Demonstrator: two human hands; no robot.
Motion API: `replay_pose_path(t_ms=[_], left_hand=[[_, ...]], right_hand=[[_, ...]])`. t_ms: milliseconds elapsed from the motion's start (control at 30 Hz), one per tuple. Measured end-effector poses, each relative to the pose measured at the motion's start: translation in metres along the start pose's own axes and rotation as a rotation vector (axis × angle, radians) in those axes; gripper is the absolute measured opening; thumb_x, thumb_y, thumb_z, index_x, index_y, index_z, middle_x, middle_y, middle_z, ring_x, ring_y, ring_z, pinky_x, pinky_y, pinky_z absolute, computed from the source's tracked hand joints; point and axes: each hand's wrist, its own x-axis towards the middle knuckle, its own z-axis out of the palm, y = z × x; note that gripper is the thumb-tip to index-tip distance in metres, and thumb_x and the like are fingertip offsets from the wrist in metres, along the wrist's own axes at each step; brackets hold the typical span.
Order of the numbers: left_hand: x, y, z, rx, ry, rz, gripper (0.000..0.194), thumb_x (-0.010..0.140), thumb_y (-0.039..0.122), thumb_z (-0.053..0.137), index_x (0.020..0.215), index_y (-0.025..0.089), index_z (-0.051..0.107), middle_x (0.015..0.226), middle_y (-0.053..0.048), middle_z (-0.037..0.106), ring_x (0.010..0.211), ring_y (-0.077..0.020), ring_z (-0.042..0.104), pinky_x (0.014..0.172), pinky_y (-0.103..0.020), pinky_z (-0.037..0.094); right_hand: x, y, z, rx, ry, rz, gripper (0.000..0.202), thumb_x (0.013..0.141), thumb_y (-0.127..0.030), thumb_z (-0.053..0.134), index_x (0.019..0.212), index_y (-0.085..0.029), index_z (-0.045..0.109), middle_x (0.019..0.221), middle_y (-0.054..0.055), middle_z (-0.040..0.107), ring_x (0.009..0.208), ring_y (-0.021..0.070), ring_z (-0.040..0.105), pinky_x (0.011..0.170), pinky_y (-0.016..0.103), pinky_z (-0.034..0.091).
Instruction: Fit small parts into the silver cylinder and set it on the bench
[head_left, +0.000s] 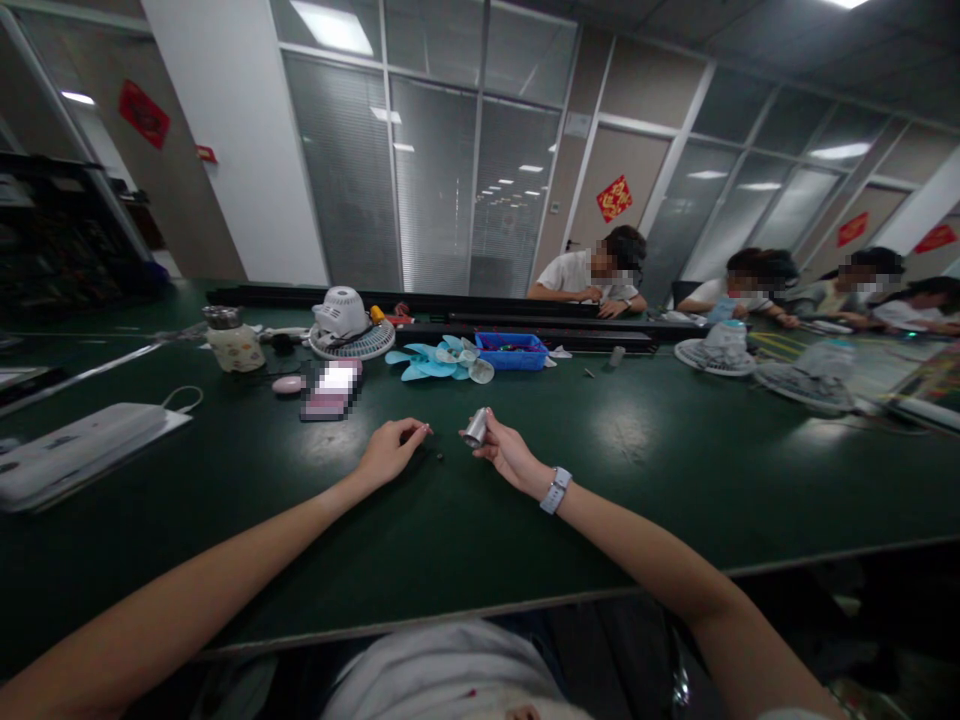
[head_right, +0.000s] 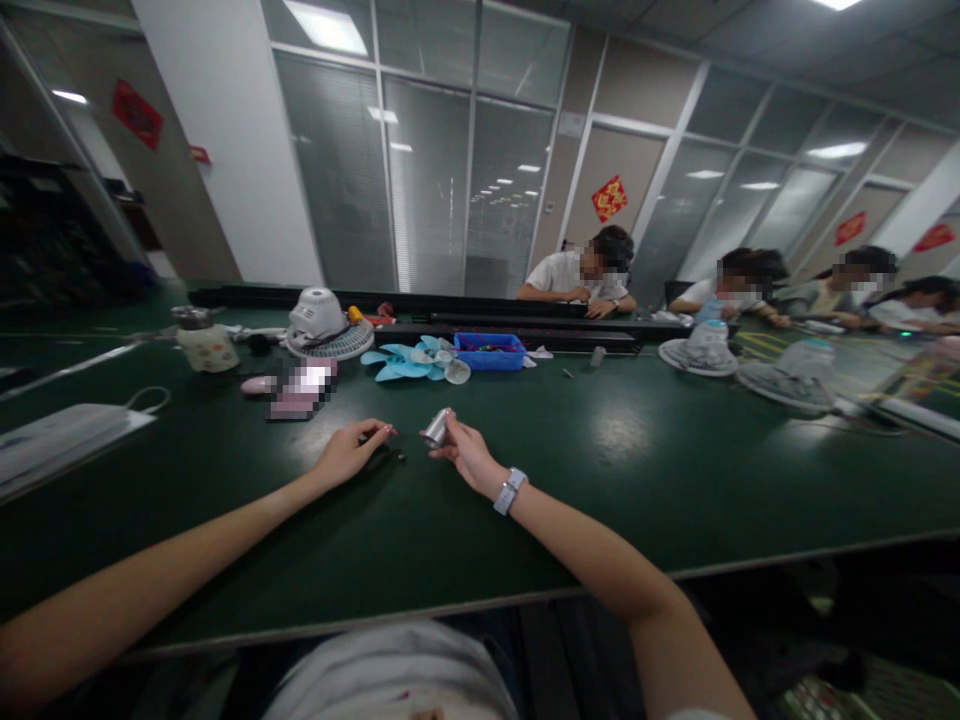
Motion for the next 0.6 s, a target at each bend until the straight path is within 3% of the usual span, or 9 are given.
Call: replay_pose_path(t_ms=[333,600], left_hand=[[0.0001,-0.0009,0.0011,-0.015,-0.003,-0.001,0.046,0.092,0.053,0.040,0.099,0.022,0.073,0.093,-0.006,0.073,0.087,-0.0242,0.063,0.079,-0.035,0.046],[0.0008,-0.0020,0.0024,-0.019,0.001,0.007,0.046,0.092,0.053,0.040,0.098,0.021,0.072,0.092,-0.006,0.072,0.086,-0.0240,0.063,0.077,-0.034,0.046]], right_hand=[[0.0027,0.0030,-0.0008,-0.033,0.008,-0.024,0.028,0.098,-0.034,0.048,0.109,-0.012,0.062,0.094,0.009,0.072,0.061,0.0081,0.061,0.050,0.014,0.052],[0.0035,0.0041,-0.0035,-0.034,-0.006,-0.035,0.030,0.097,-0.037,0.049,0.115,-0.016,0.061,0.105,0.009,0.071,0.060,0.0081,0.059,0.049,0.015,0.050]])
